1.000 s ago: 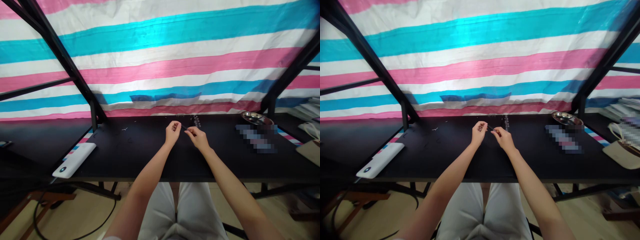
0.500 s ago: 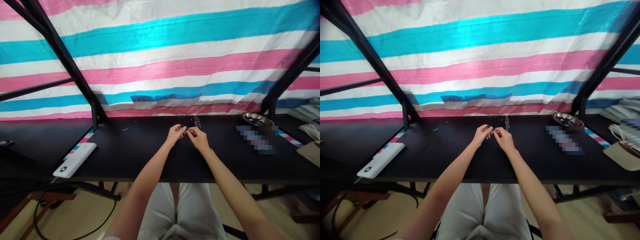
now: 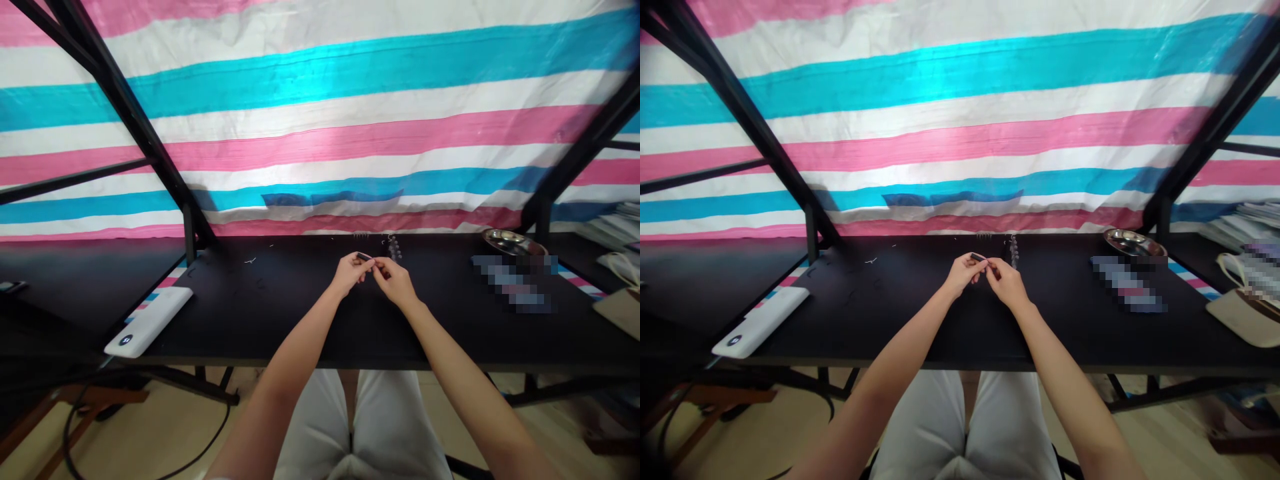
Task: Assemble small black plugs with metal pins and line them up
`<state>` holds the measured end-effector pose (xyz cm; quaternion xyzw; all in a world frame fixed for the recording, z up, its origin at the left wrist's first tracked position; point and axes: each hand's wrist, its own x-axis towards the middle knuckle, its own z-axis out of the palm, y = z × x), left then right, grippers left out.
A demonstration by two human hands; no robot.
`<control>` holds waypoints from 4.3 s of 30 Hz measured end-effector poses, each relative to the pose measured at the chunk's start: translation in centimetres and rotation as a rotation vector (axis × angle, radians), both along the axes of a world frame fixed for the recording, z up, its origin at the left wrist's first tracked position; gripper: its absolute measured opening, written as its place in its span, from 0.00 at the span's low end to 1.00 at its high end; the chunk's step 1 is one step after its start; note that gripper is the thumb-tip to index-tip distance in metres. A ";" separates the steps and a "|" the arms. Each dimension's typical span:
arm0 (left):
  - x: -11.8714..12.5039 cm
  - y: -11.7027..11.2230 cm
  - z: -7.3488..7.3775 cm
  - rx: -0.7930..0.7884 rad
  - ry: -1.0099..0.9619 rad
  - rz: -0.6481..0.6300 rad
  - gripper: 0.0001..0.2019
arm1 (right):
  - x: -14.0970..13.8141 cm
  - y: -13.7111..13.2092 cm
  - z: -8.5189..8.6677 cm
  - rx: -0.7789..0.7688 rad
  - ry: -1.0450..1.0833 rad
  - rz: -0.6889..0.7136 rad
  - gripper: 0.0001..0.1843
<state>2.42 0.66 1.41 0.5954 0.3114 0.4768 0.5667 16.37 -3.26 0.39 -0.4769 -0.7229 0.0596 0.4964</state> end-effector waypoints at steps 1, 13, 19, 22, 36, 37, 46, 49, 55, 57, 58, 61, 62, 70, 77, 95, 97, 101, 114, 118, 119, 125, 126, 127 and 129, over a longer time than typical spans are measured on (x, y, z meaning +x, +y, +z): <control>0.0 0.0 0.0 0.004 0.001 0.005 0.17 | 0.0 0.0 0.0 -0.006 -0.003 0.003 0.13; -6.3 5.7 0.6 -0.036 0.696 0.411 0.05 | 0.4 0.3 -0.3 -0.015 -0.051 -0.032 0.14; -13.9 8.2 1.4 -0.126 1.087 0.568 0.06 | 0.2 0.3 -0.3 -0.035 -0.060 -0.018 0.14; -16.0 8.6 1.2 -0.168 1.117 0.630 0.07 | 0.2 0.2 -0.3 -0.037 -0.071 -0.013 0.13; -17.2 9.5 1.0 -0.238 1.021 0.695 0.06 | 0.3 0.2 -0.2 -0.028 -0.062 -0.011 0.13; -17.3 9.6 0.9 -0.240 1.018 0.697 0.06 | 0.3 0.2 -0.2 -0.025 -0.060 -0.014 0.13; -17.2 10.2 0.9 -0.273 1.015 0.693 0.09 | 1.9 -0.6 1.7 0.158 0.112 -0.379 0.08; -17.4 9.9 1.3 -0.283 1.025 0.674 0.10 | 3.8 -0.2 1.7 0.099 0.156 -0.603 0.06; -17.3 7.6 3.2 -0.148 1.125 0.531 0.09 | 6.7 1.3 -0.3 -0.375 -0.015 -0.698 0.10; -16.2 6.2 3.6 0.042 1.114 0.403 0.10 | 6.8 1.6 -0.8 -0.522 -0.112 -0.657 0.12; -15.4 5.4 3.7 0.161 1.102 0.347 0.10 | 6.7 1.6 -1.0 -0.573 -0.148 -0.638 0.13; -11.9 3.0 3.4 0.499 1.068 0.250 0.11 | 6.2 1.7 -1.2 -0.639 -0.211 -0.595 0.15; -10.6 2.3 3.2 0.574 1.062 0.215 0.12 | 6.0 1.7 -1.2 -0.636 -0.224 -0.595 0.15; -1.0 0.2 0.7 0.889 1.133 0.106 0.24 | 5.2 2.0 -1.4 -0.601 -0.219 -0.598 0.13; 2.2 1.8 -0.9 0.928 1.198 0.149 0.23 | 4.9 2.2 -1.4 -0.569 -0.198 -0.599 0.12; -2.7 1.9 -1.0 0.736 0.637 0.313 0.05 | 4.7 2.7 -1.8 -0.556 -0.223 -0.626 0.12; -4.3 1.8 -0.7 0.628 0.570 0.369 0.05 | 4.7 2.7 -1.9 -0.557 -0.228 -0.627 0.12; -6.7 1.7 -0.9 0.324 0.384 0.460 0.07 | 4.8 2.7 -2.0 -0.579 -0.216 -0.618 0.10; -8.0 1.0 0.1 -0.008 -0.082 0.498 0.16 | 1.5 2.3 -2.4 -0.285 -0.205 -0.144 0.05; -7.4 0.2 0.5 -0.012 -0.070 0.419 0.16 | 0.7 1.8 -1.7 -0.206 -0.220 -0.084 0.04; -7.3 0.0 0.6 -0.010 -0.058 0.400 0.16 | 0.6 1.7 -1.6 -0.194 -0.224 -0.078 0.05; -6.3 -1.0 0.8 0.022 0.006 0.255 0.15 | -0.1 0.9 -0.7 -0.161 -0.290 -0.104 0.05; -6.2 -1.1 0.7 0.029 0.013 0.242 0.15 | -0.2 0.9 -0.6 -0.163 -0.308 -0.110 0.05; -6.1 -1.1 0.7 0.034 0.018 0.234 0.15 | -0.3 0.8 -0.5 -0.165 -0.324 -0.114 0.05; -5.9 -1.2 0.6 0.041 0.025 0.223 0.15 | -0.5 0.7 -0.4 -0.163 -0.349 -0.114 0.05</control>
